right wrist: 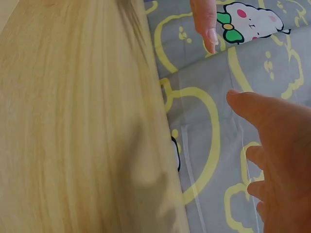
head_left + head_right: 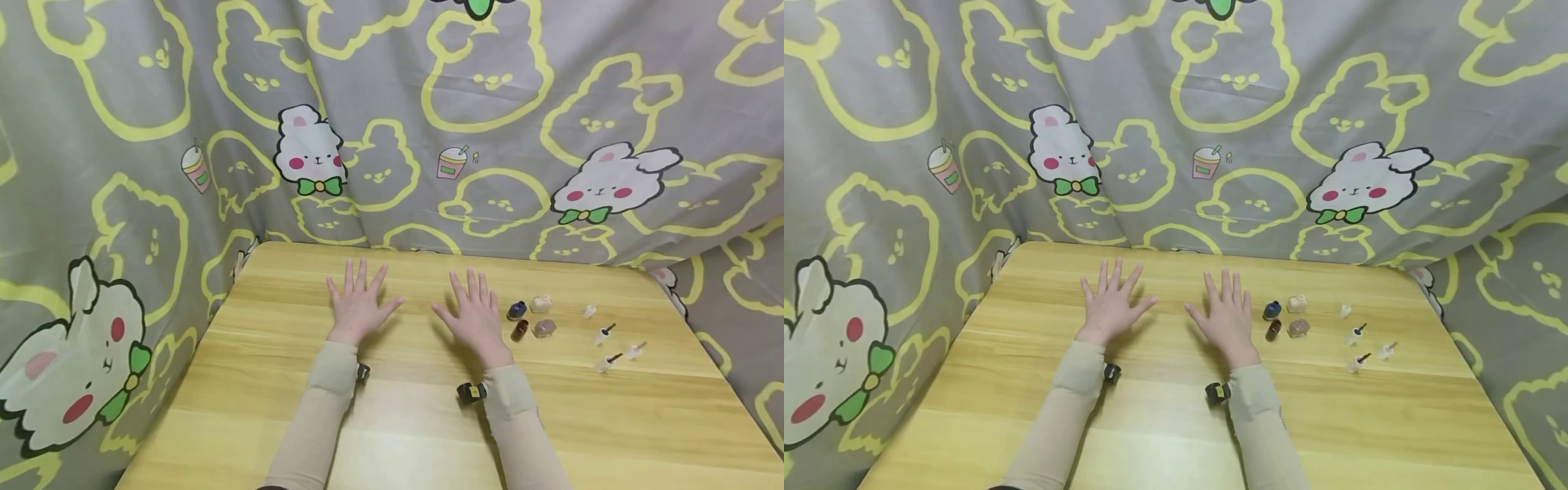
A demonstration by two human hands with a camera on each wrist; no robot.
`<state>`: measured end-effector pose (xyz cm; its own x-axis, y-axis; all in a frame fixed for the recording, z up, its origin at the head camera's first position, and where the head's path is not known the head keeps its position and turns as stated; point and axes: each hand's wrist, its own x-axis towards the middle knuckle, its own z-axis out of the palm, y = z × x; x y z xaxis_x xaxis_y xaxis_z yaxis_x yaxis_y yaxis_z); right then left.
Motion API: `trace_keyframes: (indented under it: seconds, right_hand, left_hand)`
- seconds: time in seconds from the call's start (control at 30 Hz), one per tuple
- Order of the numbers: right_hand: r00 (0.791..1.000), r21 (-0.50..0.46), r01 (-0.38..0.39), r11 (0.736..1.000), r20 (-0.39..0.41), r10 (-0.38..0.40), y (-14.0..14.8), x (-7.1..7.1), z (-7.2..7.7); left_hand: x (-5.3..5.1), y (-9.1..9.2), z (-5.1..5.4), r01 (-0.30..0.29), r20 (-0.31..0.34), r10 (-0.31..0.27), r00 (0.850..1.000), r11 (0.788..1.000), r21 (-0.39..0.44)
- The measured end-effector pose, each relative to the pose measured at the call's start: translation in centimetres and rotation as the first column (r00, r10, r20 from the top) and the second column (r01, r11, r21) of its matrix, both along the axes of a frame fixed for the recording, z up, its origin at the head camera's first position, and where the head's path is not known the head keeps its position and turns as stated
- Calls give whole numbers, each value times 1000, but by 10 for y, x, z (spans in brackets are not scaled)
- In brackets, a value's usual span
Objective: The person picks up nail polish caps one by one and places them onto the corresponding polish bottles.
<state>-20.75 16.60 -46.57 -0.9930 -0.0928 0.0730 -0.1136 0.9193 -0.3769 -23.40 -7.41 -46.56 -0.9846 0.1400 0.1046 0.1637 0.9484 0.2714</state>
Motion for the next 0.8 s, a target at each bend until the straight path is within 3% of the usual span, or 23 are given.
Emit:
trace_keyframes:
  seconds: [0.2,0.37,0.47,0.63,0.8]
  right_hand:
    - [991,-31,4,999,-136,-9,-1,-1,6]
    - [955,-98,2,995,-295,-31,0,0,11]
    - [910,-130,-14,991,-413,-42,-1,1,15]
    - [803,-183,-60,981,-593,-62,1,5,20]
    - [743,-199,-105,974,-667,-56,5,9,25]
  left_hand:
    - [-1,2,3,6,-28,-4,1000,998,57]
    - [-1,4,7,39,-89,-27,996,990,133]
    - [0,4,9,65,-127,-42,991,982,179]
    - [3,7,12,108,-220,-58,974,969,222]
    - [4,9,14,149,-315,-65,947,956,252]
